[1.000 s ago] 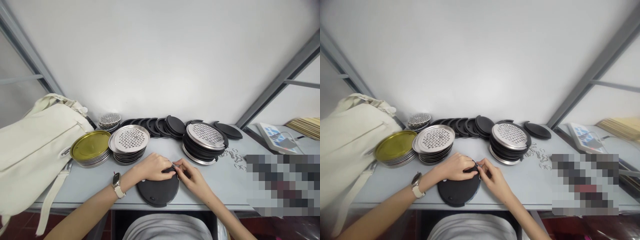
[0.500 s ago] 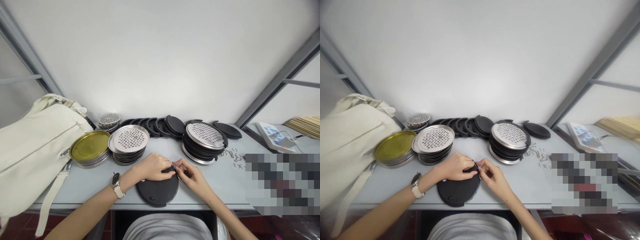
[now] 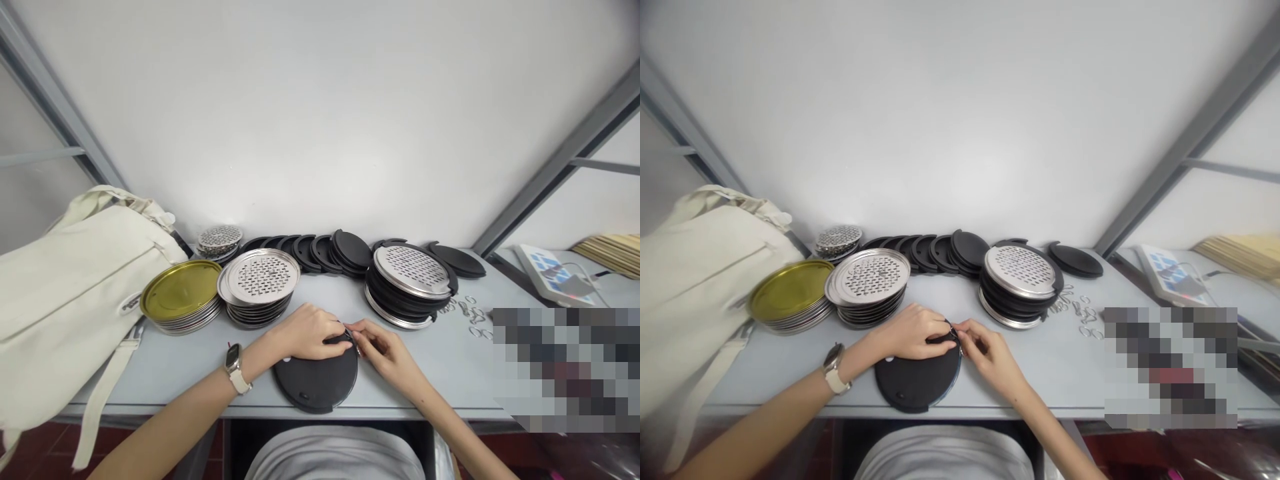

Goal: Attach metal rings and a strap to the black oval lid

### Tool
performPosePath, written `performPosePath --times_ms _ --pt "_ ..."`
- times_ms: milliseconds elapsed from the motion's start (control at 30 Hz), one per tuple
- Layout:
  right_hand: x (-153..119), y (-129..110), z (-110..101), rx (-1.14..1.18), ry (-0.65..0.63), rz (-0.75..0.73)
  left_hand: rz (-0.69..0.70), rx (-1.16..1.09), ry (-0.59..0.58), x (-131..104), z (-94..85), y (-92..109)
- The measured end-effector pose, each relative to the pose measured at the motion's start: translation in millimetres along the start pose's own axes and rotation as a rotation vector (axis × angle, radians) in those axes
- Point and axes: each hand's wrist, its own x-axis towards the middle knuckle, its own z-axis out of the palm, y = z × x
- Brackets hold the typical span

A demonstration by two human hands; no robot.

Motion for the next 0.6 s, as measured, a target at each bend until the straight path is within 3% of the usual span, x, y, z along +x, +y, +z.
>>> performPosePath --times_ms 333,600 --pt "-0.3 -6.0 -4.8 -0.106 -0.026 -0.049 -0.009 -0.025 0.005 1.5 -1.1 0.6" --pt "-6.7 -1.7 1.3 -0.147 0.035 -0.03 -0.042 -0.035 -0.002 2.2 0.1 1.2"
